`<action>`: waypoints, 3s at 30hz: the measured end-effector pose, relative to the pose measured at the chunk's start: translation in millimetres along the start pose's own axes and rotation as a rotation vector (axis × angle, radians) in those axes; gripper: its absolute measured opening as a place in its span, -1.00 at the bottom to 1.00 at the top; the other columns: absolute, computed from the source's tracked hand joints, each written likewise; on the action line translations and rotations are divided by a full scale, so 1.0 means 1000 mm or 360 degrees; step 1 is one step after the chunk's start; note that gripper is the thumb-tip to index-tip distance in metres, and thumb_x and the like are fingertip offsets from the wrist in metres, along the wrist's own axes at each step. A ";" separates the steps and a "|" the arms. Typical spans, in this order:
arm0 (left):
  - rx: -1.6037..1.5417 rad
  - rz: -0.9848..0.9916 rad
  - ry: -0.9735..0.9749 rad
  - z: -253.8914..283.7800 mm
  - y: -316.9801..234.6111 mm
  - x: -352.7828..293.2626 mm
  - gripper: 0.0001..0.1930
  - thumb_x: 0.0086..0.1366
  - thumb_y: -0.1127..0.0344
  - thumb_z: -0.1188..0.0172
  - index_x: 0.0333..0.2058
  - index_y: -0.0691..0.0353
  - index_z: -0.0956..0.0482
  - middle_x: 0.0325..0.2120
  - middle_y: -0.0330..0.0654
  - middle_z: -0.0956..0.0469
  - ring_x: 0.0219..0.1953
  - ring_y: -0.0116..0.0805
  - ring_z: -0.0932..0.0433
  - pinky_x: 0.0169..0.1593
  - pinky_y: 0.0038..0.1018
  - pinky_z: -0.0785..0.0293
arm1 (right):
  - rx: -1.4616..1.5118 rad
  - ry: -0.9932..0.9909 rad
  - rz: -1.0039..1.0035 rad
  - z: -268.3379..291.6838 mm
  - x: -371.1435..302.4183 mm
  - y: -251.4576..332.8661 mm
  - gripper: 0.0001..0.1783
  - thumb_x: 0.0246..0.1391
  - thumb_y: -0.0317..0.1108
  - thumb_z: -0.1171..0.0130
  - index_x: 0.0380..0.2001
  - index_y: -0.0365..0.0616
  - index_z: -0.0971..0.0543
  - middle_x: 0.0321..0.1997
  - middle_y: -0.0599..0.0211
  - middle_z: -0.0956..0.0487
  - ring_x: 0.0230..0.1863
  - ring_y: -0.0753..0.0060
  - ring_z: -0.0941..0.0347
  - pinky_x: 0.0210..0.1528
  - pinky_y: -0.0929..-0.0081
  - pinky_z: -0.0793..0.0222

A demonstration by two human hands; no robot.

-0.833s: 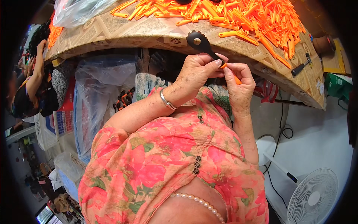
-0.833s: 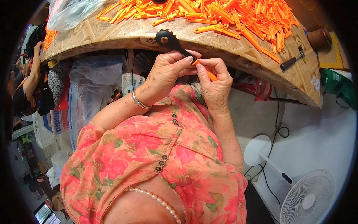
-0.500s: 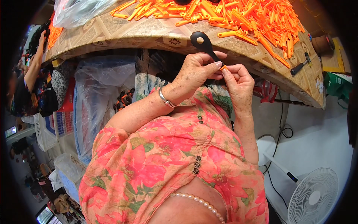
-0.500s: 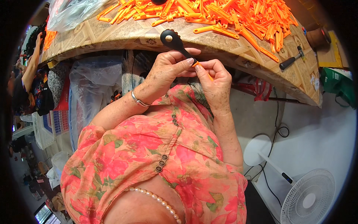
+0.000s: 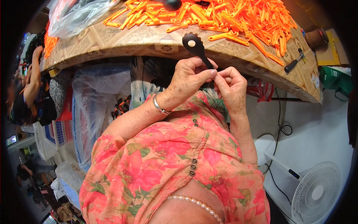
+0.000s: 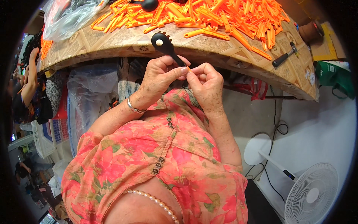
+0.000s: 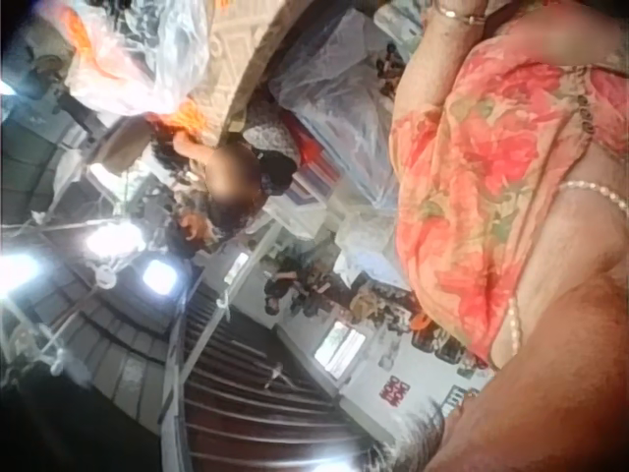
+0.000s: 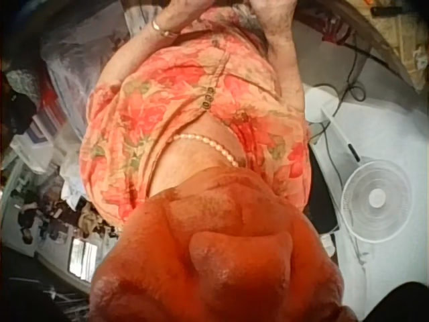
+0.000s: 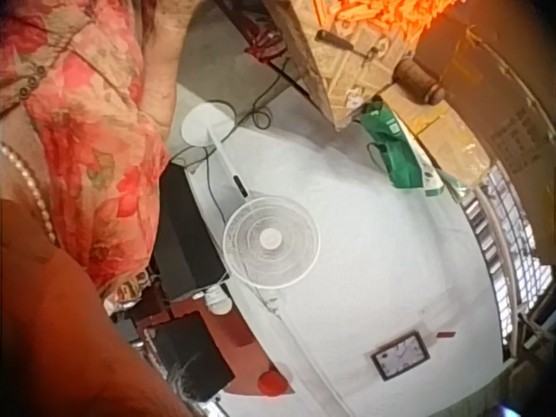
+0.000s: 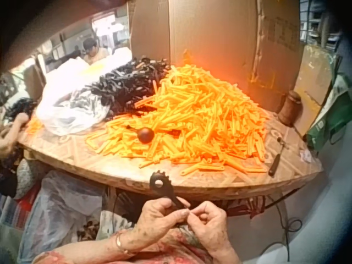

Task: The person repeatedly picks up small orange plastic tubes and a black plastic component, inserts the tube into the component, and uses a hammer to tap the assembly together. The finished units are placed on a wooden table alongside a large pile of similar orange parts.

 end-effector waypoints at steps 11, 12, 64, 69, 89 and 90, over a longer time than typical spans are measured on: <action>-0.0251 0.0359 0.0101 0.000 -0.008 0.000 -0.73 0.38 0.23 -0.21 -0.11 0.32 -0.62 -0.31 -0.20 -0.63 -0.33 -0.57 -0.59 -0.22 -0.62 -0.60 | -0.1506 -0.0292 0.1366 0.005 -0.005 0.013 -0.81 -0.05 -0.43 -0.36 -0.46 -0.07 -0.49 -0.49 0.35 -0.63 -0.53 0.30 -0.59 -0.50 0.42 -0.47; -0.0270 0.0343 0.0085 0.000 -0.009 0.000 -0.75 0.37 0.26 -0.22 -0.12 0.31 -0.63 -0.32 -0.19 -0.64 -0.33 -0.54 -0.60 -0.21 -0.60 -0.61 | -0.1485 -0.0291 0.1454 0.005 -0.001 0.012 -0.82 -0.05 -0.44 -0.35 -0.45 -0.07 -0.49 -0.46 0.35 -0.64 -0.51 0.31 -0.60 -0.48 0.42 -0.48; -0.0420 0.0018 -0.0219 0.017 -0.005 0.010 -0.79 0.37 0.43 -0.16 -0.06 0.37 -0.58 -0.31 -0.20 -0.63 -0.31 -0.51 -0.62 -0.14 -0.51 -0.66 | -0.1885 -0.0873 0.1277 0.104 0.110 0.065 -0.82 0.04 -0.30 -0.31 -0.27 -0.05 -0.63 -0.13 0.27 -0.62 -0.03 0.26 -0.50 0.11 0.20 -0.28; -0.0404 0.0035 -0.0240 0.020 0.000 0.009 -0.78 0.37 0.42 -0.16 -0.07 0.37 -0.59 -0.31 -0.20 -0.63 -0.30 -0.51 -0.62 -0.14 -0.51 -0.66 | -0.1892 -0.0422 0.1316 0.051 0.093 0.044 -0.83 0.00 -0.31 -0.33 -0.30 -0.06 -0.65 -0.19 0.33 -0.60 -0.10 0.22 -0.48 0.09 0.23 -0.28; -0.0439 -0.0138 -0.0143 0.022 -0.001 0.004 -0.77 0.35 0.44 -0.17 -0.06 0.37 -0.59 -0.30 -0.20 -0.65 -0.29 -0.52 -0.63 -0.14 -0.56 -0.63 | -0.1126 -0.0025 0.1171 0.001 0.016 0.032 -0.69 0.01 -0.53 -0.30 -0.11 -0.15 -0.67 -0.32 0.24 -0.58 -0.27 0.25 -0.50 -0.17 0.38 -0.41; -0.0429 -0.0132 -0.0141 0.021 -0.002 0.003 -0.77 0.35 0.43 -0.17 -0.05 0.37 -0.59 -0.31 -0.21 -0.65 -0.29 -0.52 -0.63 -0.14 -0.57 -0.62 | -0.1139 -0.0046 0.1193 0.002 0.015 0.031 -0.69 0.01 -0.53 -0.30 -0.11 -0.15 -0.67 -0.33 0.25 -0.58 -0.28 0.25 -0.50 -0.18 0.38 -0.41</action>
Point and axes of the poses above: each hand's wrist, its own x-axis towards the middle knuckle, its own z-axis out of the back of the hand, y = z × x, the point moved 2 cm from there along x, towards the middle knuckle
